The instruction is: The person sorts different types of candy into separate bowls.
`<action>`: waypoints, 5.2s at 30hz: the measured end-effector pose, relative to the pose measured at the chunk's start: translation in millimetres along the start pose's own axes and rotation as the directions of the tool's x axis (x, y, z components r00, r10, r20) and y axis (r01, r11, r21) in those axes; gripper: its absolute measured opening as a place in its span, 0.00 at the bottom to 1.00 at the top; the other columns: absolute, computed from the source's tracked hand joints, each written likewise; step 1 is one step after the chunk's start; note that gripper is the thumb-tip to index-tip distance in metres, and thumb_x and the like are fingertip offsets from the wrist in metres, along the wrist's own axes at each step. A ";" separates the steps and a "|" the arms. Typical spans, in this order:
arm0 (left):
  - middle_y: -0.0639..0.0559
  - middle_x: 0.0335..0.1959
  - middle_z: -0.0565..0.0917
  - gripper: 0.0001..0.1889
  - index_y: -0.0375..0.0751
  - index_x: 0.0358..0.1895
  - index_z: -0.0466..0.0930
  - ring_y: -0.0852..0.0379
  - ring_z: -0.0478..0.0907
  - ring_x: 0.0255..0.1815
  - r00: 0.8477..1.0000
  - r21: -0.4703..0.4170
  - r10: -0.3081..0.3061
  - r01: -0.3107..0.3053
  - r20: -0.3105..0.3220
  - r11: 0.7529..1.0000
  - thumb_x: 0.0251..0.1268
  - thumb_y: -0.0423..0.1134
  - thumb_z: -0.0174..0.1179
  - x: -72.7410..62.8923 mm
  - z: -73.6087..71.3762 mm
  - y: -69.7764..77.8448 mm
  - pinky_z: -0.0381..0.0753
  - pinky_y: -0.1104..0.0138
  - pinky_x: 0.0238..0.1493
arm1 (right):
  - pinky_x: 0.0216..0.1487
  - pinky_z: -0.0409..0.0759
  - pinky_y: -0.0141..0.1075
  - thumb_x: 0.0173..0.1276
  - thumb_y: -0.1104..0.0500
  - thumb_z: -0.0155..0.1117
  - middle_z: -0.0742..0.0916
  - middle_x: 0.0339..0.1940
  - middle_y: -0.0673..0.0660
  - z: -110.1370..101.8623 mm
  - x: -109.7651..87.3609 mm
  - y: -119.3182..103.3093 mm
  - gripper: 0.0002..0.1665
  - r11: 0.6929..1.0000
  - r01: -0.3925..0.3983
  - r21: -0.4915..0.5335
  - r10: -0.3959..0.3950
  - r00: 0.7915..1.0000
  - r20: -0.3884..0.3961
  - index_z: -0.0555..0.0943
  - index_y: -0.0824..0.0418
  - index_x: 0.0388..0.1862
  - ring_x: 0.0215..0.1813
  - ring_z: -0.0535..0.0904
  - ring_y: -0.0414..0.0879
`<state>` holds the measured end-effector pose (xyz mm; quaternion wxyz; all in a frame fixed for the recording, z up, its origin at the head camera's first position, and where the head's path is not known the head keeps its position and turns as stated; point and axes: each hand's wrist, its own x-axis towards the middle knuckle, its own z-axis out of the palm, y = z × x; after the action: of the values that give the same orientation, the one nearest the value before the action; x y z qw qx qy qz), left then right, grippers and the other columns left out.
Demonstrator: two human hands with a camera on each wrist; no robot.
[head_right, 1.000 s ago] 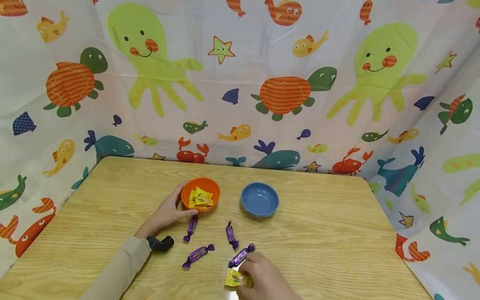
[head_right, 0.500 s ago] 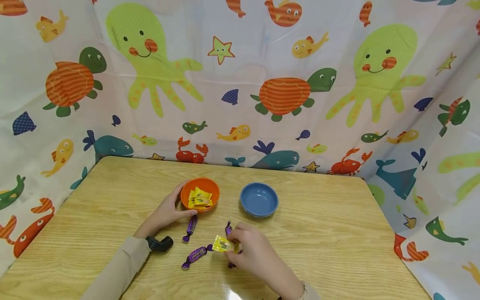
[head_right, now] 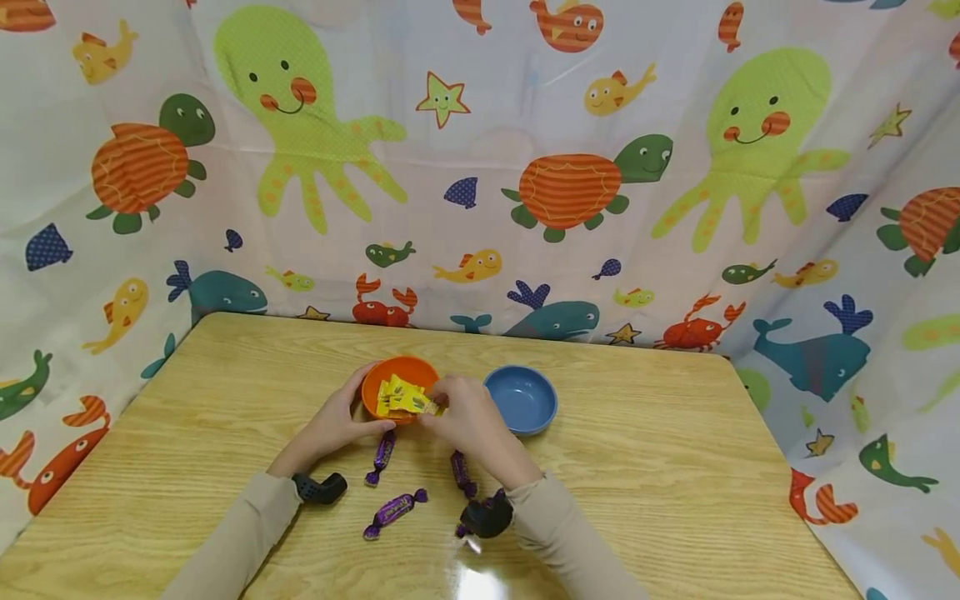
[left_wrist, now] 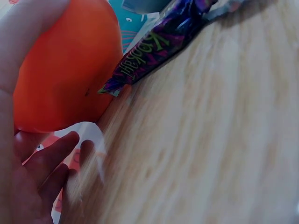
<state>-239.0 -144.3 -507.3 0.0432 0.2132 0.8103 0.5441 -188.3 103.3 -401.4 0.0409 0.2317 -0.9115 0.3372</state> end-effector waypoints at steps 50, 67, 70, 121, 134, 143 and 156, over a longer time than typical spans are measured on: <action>0.49 0.75 0.64 0.53 0.53 0.78 0.51 0.48 0.58 0.76 1.000 0.014 -0.021 0.021 -0.003 1.000 0.52 0.54 0.76 1.2 1.1 -1.5 0.52 0.45 0.75 | 0.42 0.84 0.41 0.65 0.59 0.71 0.88 0.40 0.61 4.7 46.9 -2.7 0.12 0.990 -0.009 -0.140 0.019 0.998 0.066 0.87 0.67 0.42 0.42 0.83 0.52; 0.47 0.79 0.56 0.56 0.46 0.80 0.46 0.46 0.52 0.78 1.000 -0.020 -0.018 0.018 0.002 1.000 0.55 0.52 0.75 1.6 2.1 2.7 0.49 0.45 0.75 | 0.42 0.78 0.39 0.63 0.61 0.73 0.87 0.36 0.53 -15.5 -1.8 -12.0 0.06 0.978 0.208 0.001 -0.207 0.978 -0.038 0.87 0.59 0.38 0.40 0.77 0.48; 0.48 0.80 0.54 0.54 0.46 0.81 0.45 0.45 0.51 0.78 1.000 -0.090 -0.008 0.007 -0.007 0.996 0.58 0.47 0.73 2.2 0.7 4.6 0.48 0.44 0.75 | 0.44 0.79 0.40 0.63 0.61 0.73 0.87 0.39 0.53 -12.2 -14.4 -10.7 0.07 0.964 0.263 0.042 -0.262 0.965 -0.031 0.87 0.58 0.40 0.43 0.78 0.48; 0.42 0.80 0.51 0.34 0.35 0.79 0.48 0.49 0.46 0.80 0.868 0.244 0.020 -0.161 0.496 0.956 0.75 0.31 0.52 97.7 71.1 117.8 0.48 0.57 0.78 | 0.43 0.70 0.13 0.63 0.65 0.71 0.82 0.38 0.43 35.5 -82.3 -5.3 0.07 0.886 0.461 0.044 -0.429 0.781 0.454 0.87 0.53 0.38 0.41 0.76 0.28; 0.41 0.80 0.50 0.38 0.34 0.78 0.51 0.45 0.41 0.81 0.821 0.475 -0.072 -0.254 0.567 0.842 0.74 0.47 0.57 107.6 87.3 115.1 0.44 0.54 0.78 | 0.46 0.71 0.15 0.65 0.63 0.70 0.82 0.39 0.43 11.4 -78.3 -11.2 0.07 0.894 0.429 0.126 -0.435 0.769 0.468 0.87 0.54 0.41 0.41 0.75 0.28; 0.42 0.80 0.49 0.39 0.35 0.78 0.51 0.44 0.40 0.81 0.823 0.501 -0.102 -0.237 0.558 0.833 0.74 0.48 0.57 106.2 88.8 114.2 0.43 0.52 0.78 | 0.41 0.76 0.21 0.62 0.67 0.71 0.82 0.37 0.48 -17.4 -70.9 -4.2 0.08 0.893 0.425 0.147 -0.448 0.815 0.367 0.87 0.58 0.40 0.37 0.75 0.34; 0.41 0.81 0.46 0.38 0.36 0.79 0.48 0.44 0.38 0.81 0.806 0.532 -0.129 -0.251 0.578 0.809 0.76 0.49 0.54 104.4 88.0 117.2 0.42 0.53 0.78 | 0.38 0.82 0.35 0.62 0.70 0.71 0.85 0.41 0.49 -73.9 -57.5 12.8 0.12 0.888 0.420 0.187 -0.450 0.876 0.173 0.87 0.57 0.42 0.40 0.79 0.41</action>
<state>-271.9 9.8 -420.4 0.2058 0.4008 0.8753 0.1757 -149.0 181.3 -365.5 0.0021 0.4677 -0.8084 0.3574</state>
